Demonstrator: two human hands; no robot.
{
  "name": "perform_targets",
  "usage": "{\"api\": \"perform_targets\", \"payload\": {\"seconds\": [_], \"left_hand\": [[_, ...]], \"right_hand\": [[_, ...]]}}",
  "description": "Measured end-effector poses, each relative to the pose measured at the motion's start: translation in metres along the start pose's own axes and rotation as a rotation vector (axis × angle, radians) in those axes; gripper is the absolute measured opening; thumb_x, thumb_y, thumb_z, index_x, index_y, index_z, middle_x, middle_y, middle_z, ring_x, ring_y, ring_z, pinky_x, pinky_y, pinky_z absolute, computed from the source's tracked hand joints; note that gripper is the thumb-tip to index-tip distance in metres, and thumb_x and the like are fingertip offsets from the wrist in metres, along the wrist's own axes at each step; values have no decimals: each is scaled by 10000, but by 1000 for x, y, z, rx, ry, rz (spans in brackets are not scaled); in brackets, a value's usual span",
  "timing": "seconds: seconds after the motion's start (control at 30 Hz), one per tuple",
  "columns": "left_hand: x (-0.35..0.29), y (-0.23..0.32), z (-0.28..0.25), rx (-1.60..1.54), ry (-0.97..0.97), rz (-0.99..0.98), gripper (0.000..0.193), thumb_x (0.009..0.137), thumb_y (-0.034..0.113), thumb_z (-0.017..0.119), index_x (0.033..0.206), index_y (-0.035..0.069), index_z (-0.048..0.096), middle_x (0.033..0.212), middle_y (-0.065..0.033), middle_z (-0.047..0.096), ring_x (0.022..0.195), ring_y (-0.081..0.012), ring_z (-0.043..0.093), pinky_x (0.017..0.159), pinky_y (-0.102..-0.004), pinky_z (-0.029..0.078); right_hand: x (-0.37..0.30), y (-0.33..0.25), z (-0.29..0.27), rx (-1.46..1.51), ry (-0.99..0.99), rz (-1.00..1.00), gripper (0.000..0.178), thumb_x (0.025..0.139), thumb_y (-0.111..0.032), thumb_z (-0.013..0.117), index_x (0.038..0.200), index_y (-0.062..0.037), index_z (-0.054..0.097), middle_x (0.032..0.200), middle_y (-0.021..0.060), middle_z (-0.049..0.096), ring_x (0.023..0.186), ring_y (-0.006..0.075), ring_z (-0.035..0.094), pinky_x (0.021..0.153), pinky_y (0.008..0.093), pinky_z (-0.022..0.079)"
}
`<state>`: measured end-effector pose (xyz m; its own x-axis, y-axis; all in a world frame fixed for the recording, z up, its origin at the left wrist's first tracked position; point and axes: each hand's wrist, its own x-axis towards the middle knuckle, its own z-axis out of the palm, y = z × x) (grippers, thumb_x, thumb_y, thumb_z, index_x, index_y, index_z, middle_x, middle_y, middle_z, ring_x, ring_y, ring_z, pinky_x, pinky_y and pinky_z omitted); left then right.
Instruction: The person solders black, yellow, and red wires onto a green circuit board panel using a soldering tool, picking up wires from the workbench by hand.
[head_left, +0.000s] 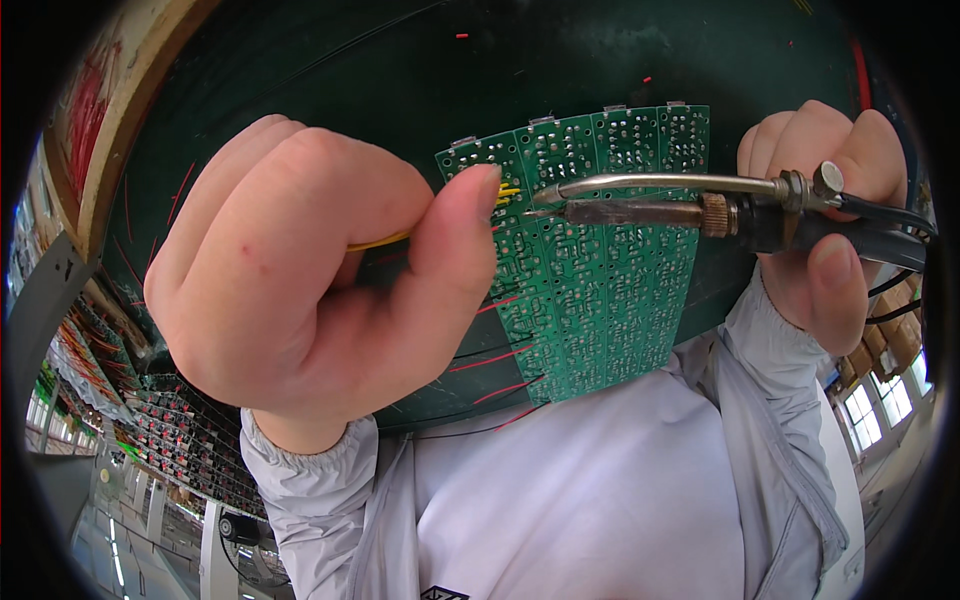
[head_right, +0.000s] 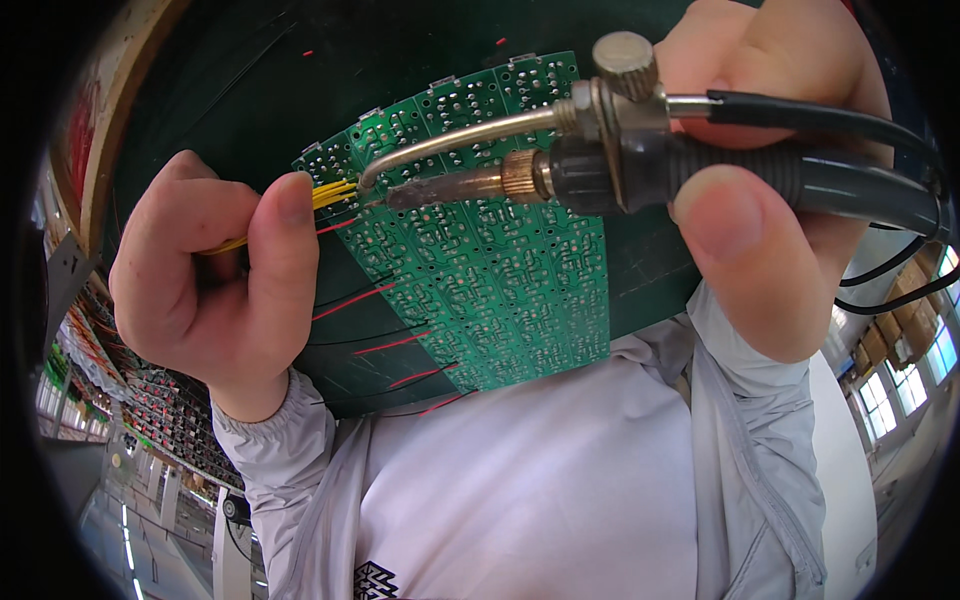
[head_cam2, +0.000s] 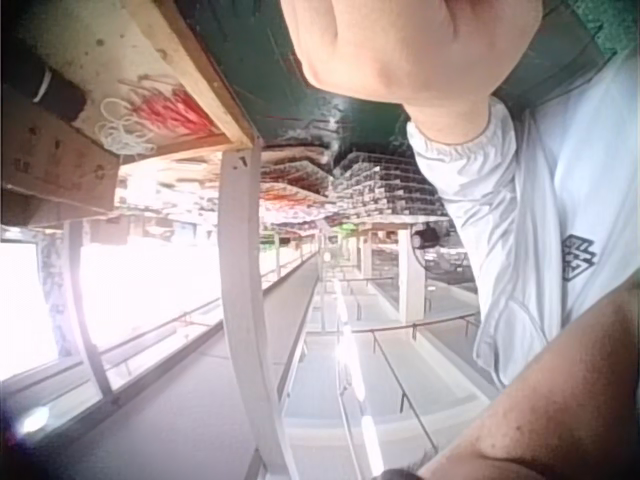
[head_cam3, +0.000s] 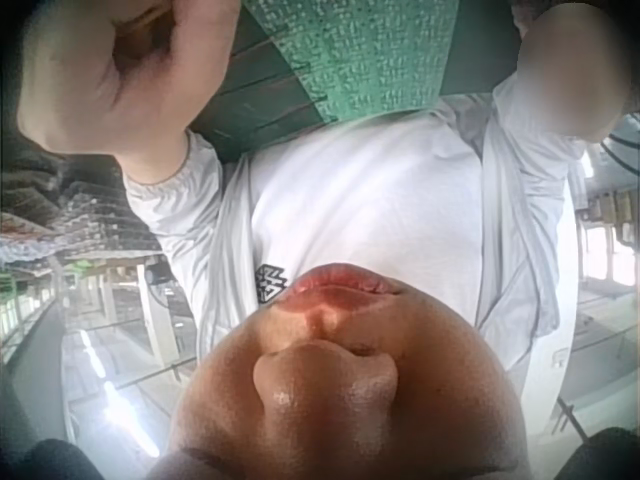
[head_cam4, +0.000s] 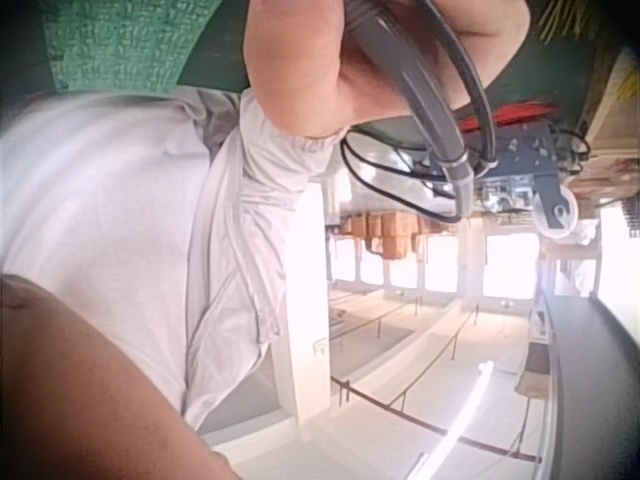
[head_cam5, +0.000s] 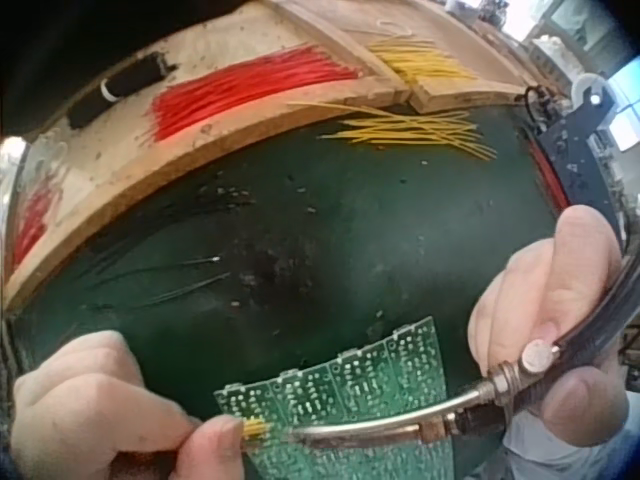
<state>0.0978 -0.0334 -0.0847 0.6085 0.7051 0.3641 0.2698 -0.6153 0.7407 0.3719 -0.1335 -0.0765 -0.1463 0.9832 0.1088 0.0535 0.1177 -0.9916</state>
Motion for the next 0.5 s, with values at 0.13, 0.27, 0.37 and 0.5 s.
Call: {"api": "perform_targets", "payload": {"seconds": [0.13, 0.27, 0.37, 0.5], "left_hand": [[-1, 1, 0, -15, 9, -14, 264, 789, -17, 775, 687, 30, 536, 585, 15, 435, 486, -49, 303, 450, -225, 177], [-1, 1, 1, -6, 7, -8, 259, 788, -19, 776, 688, 25, 541, 587, 14, 438, 486, -48, 304, 449, -223, 182], [-2, 1, 2, -3, 11, -8, 258, 786, -19, 779, 689, 23, 544, 588, 12, 441, 485, -47, 307, 447, -222, 186], [-2, 2, 2, 6, -1, -14, 258, 785, -20, 779, 690, 23, 543, 589, 11, 443, 483, -46, 312, 446, -221, 187]], "right_hand": [[1, 2, 1, 2, -21, -12, 287, 855, -271, 665, 1021, -124, 483, 854, 71, 532, 655, 115, 471, 592, 255, 376], [0, 3, 4, -4, -4, -15, 281, 856, -268, 664, 1007, -122, 477, 846, 71, 529, 648, 116, 470, 588, 257, 375], [0, 2, 3, -12, -7, -12, 283, 857, -270, 666, 997, -121, 471, 847, 73, 526, 644, 118, 465, 584, 258, 373], [0, 2, 3, -43, -2, -19, 290, 859, -282, 670, 983, -120, 464, 844, 75, 524, 631, 115, 451, 578, 262, 365]]}}
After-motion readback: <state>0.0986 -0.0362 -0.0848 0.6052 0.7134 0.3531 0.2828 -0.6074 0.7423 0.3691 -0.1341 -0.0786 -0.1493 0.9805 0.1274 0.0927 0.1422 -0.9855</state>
